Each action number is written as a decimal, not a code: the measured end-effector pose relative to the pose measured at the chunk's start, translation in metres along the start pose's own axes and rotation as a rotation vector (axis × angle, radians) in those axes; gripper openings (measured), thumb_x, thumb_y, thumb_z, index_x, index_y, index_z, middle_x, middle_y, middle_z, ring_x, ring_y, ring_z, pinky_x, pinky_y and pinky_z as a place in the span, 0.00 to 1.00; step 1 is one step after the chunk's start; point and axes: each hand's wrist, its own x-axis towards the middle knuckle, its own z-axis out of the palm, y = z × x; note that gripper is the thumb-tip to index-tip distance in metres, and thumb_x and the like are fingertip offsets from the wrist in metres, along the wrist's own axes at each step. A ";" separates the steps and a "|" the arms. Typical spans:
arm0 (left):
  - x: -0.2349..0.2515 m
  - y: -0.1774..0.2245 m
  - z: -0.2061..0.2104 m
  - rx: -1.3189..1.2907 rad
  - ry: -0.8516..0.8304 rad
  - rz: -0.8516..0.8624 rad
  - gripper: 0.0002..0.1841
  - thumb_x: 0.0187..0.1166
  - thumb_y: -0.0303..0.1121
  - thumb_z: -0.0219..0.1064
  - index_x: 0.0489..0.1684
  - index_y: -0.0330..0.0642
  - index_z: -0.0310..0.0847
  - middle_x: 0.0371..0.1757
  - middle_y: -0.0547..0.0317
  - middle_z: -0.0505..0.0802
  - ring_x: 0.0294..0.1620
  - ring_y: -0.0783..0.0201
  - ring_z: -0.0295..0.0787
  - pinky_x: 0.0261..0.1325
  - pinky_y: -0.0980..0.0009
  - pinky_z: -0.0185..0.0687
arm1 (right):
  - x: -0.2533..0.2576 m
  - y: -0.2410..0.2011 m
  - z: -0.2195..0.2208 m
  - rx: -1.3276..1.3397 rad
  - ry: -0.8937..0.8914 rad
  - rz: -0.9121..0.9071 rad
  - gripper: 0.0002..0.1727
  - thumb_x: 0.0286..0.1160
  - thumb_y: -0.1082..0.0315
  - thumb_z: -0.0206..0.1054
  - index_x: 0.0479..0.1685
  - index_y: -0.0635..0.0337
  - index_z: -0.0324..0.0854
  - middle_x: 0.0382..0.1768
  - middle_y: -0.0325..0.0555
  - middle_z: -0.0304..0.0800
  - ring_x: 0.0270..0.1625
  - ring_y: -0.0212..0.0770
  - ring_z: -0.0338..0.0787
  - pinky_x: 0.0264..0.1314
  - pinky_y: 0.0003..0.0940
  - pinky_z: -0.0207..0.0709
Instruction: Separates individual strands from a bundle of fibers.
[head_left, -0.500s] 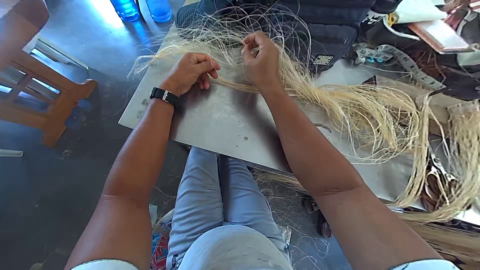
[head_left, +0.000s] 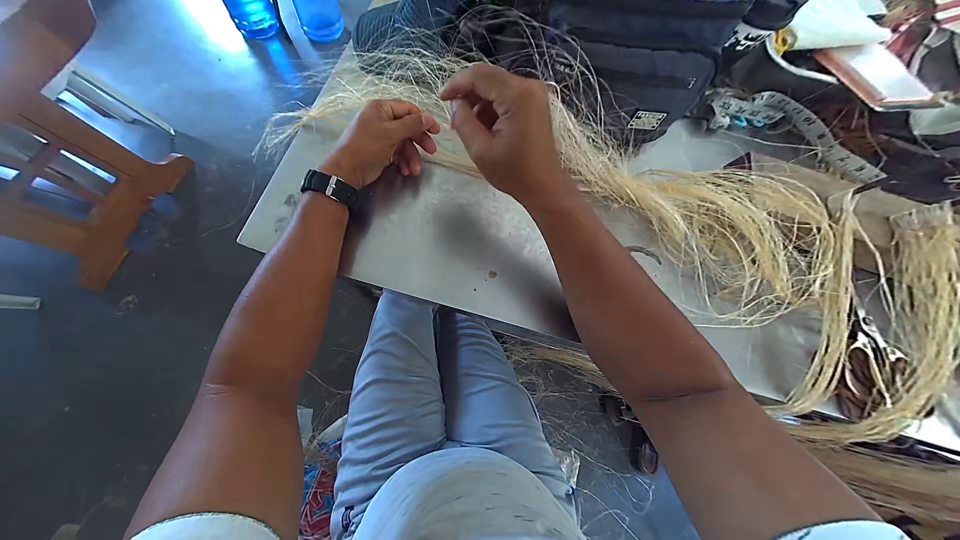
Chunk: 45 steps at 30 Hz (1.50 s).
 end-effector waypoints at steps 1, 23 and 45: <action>0.000 0.000 0.000 -0.013 -0.003 0.007 0.13 0.92 0.35 0.56 0.52 0.37 0.86 0.36 0.57 0.96 0.19 0.69 0.87 0.23 0.74 0.86 | 0.000 0.001 0.001 0.113 -0.065 0.069 0.13 0.82 0.72 0.59 0.53 0.66 0.88 0.29 0.43 0.88 0.24 0.31 0.83 0.28 0.29 0.80; -0.001 0.000 -0.003 -0.034 -0.020 -0.026 0.11 0.91 0.32 0.57 0.49 0.37 0.84 0.34 0.56 0.95 0.20 0.67 0.88 0.24 0.73 0.87 | -0.001 0.032 0.005 0.333 -0.297 0.456 0.19 0.80 0.67 0.70 0.67 0.62 0.77 0.48 0.46 0.92 0.29 0.37 0.89 0.25 0.32 0.83; -0.006 0.001 -0.004 -0.009 -0.216 0.031 0.15 0.88 0.33 0.50 0.40 0.40 0.85 0.40 0.55 0.96 0.23 0.65 0.91 0.28 0.69 0.91 | 0.006 0.037 0.005 1.067 0.374 1.036 0.05 0.93 0.72 0.46 0.56 0.60 0.65 0.36 0.50 0.82 0.36 0.50 0.95 0.47 0.50 0.95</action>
